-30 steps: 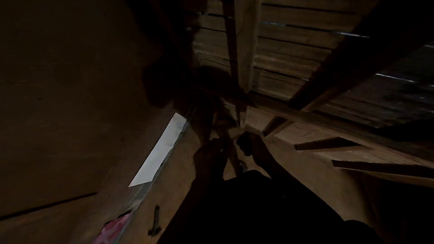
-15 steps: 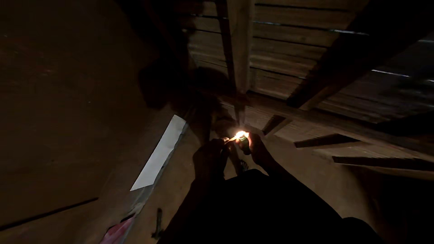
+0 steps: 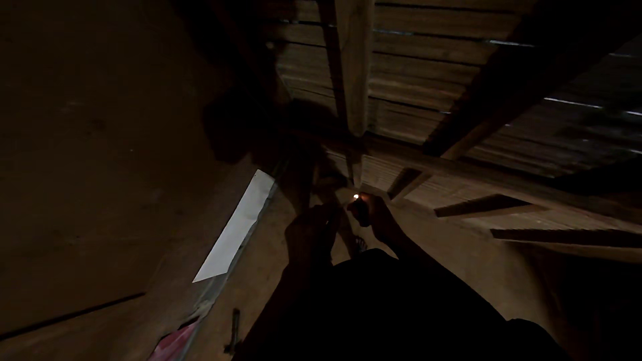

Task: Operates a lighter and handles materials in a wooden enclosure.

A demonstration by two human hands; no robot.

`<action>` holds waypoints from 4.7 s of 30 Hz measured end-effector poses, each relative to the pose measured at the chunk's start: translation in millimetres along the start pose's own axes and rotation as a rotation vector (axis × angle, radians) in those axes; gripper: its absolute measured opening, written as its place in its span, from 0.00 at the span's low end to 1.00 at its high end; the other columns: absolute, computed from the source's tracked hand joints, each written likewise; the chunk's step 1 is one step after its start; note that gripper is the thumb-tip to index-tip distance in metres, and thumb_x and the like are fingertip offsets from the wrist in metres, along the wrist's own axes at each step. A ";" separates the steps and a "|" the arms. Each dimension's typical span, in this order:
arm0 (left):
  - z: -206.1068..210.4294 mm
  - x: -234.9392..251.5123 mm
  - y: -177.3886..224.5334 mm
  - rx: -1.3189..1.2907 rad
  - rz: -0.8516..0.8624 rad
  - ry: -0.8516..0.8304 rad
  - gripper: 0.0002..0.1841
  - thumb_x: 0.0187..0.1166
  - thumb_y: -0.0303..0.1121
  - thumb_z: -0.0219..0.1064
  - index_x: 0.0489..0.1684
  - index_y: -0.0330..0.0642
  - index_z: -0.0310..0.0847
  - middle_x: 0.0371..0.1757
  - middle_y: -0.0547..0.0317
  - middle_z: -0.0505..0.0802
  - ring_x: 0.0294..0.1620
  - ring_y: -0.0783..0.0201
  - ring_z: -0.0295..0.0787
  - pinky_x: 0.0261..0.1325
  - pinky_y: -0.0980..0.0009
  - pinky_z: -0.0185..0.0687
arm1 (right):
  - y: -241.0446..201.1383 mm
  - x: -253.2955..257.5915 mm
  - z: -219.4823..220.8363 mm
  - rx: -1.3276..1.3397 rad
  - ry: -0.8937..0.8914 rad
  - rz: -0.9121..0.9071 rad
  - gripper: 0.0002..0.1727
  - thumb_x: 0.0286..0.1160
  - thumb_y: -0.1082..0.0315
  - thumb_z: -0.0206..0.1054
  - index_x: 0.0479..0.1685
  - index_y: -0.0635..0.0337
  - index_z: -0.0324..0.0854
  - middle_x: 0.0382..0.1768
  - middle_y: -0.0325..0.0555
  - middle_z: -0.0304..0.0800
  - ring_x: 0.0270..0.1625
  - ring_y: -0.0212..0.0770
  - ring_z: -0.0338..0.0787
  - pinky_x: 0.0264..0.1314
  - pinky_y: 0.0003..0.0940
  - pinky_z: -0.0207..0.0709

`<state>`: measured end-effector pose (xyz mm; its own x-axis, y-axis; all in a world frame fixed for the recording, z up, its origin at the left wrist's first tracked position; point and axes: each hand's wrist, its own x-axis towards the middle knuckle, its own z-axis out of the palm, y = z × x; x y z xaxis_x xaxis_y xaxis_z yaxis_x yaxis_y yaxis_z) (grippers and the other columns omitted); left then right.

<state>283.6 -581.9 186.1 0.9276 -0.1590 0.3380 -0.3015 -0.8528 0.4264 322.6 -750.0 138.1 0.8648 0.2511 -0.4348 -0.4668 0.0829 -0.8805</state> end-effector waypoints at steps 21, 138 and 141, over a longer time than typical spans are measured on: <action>2.0 -5.5 3.6 0.019 0.015 0.035 0.11 0.80 0.37 0.67 0.39 0.40 0.94 0.33 0.54 0.96 0.31 0.58 0.94 0.33 0.62 0.87 | -0.2 -6.4 1.3 -0.106 0.014 -0.050 0.22 0.94 0.67 0.41 0.35 0.62 0.80 0.18 0.26 0.73 0.18 0.19 0.70 0.24 0.15 0.66; 66.4 33.1 83.7 0.172 -0.483 0.219 0.15 0.82 0.41 0.64 0.34 0.40 0.90 0.22 0.54 0.90 0.21 0.55 0.89 0.22 0.60 0.79 | -56.0 75.2 -75.4 -0.357 -0.370 0.007 0.23 0.93 0.69 0.40 0.33 0.64 0.79 0.19 0.28 0.77 0.20 0.20 0.75 0.27 0.15 0.73; 65.6 33.6 83.8 0.180 -0.486 0.216 0.15 0.83 0.41 0.64 0.34 0.40 0.90 0.21 0.54 0.89 0.20 0.55 0.88 0.22 0.61 0.78 | -54.2 76.4 -74.2 -0.276 -0.354 0.032 0.25 0.93 0.69 0.36 0.30 0.60 0.78 0.17 0.28 0.76 0.19 0.20 0.75 0.25 0.15 0.72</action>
<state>304.0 -691.3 178.2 0.8785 0.3628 0.3110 0.2090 -0.8770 0.4327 427.6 -806.9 138.6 0.7113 0.5682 -0.4138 -0.3843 -0.1785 -0.9058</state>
